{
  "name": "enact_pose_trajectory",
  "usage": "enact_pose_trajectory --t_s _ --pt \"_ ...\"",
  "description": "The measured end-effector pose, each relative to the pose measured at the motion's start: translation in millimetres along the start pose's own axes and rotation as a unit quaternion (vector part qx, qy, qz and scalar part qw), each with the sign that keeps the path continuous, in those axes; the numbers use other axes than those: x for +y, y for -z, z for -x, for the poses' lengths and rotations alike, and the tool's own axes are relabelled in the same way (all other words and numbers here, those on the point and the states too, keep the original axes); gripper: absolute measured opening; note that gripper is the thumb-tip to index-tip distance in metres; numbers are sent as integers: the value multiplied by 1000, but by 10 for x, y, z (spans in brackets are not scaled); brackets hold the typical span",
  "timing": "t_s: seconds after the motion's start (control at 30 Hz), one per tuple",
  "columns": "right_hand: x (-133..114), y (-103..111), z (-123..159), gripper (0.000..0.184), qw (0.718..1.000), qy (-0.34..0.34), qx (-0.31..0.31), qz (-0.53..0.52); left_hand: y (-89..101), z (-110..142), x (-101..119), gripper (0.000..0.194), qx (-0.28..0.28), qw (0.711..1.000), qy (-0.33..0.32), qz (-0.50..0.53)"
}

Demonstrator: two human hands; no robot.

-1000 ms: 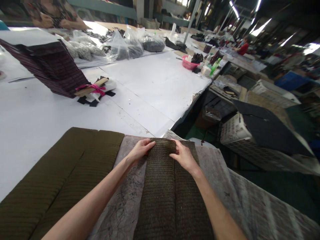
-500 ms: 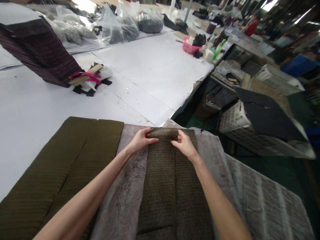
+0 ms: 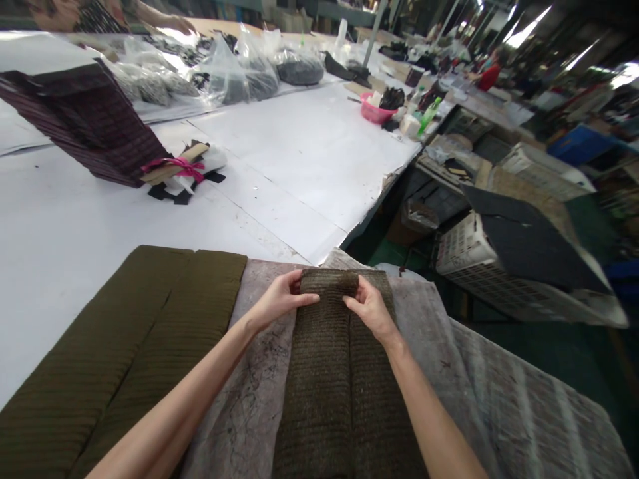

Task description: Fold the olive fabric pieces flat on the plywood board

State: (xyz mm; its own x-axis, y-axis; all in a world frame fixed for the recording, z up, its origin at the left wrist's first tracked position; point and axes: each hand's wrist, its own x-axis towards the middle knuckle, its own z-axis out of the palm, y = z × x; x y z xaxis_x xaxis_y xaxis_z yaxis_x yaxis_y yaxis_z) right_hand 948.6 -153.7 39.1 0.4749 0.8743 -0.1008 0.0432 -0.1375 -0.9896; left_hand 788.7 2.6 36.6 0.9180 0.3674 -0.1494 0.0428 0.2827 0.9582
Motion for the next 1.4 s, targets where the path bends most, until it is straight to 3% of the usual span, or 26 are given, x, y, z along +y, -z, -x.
enact_pose_trajectory --t_s 0.13,0.37,0.67,0.83,1.13,1.4 --pt "-13 -16 14 32 1000 -2 -8 -14 16 11 -6 49 -29 998 25 56" --pt "-15 -21 39 33 999 2 -3 -37 -27 -61 -66 35 -14 997 75 -33" --pt "-64 56 167 45 996 -29 -73 -43 -91 23 -41 40 -61 998 32 11" --pt "14 53 244 44 997 -49 -36 45 -96 71 -13 42 -78 996 30 27" --pt "-97 10 417 48 990 -69 -94 -82 -79 155 -60 44 -65 995 48 57" --pt "77 -60 475 40 995 -84 -33 45 -53 201 -178 48 -91 990 55 88"
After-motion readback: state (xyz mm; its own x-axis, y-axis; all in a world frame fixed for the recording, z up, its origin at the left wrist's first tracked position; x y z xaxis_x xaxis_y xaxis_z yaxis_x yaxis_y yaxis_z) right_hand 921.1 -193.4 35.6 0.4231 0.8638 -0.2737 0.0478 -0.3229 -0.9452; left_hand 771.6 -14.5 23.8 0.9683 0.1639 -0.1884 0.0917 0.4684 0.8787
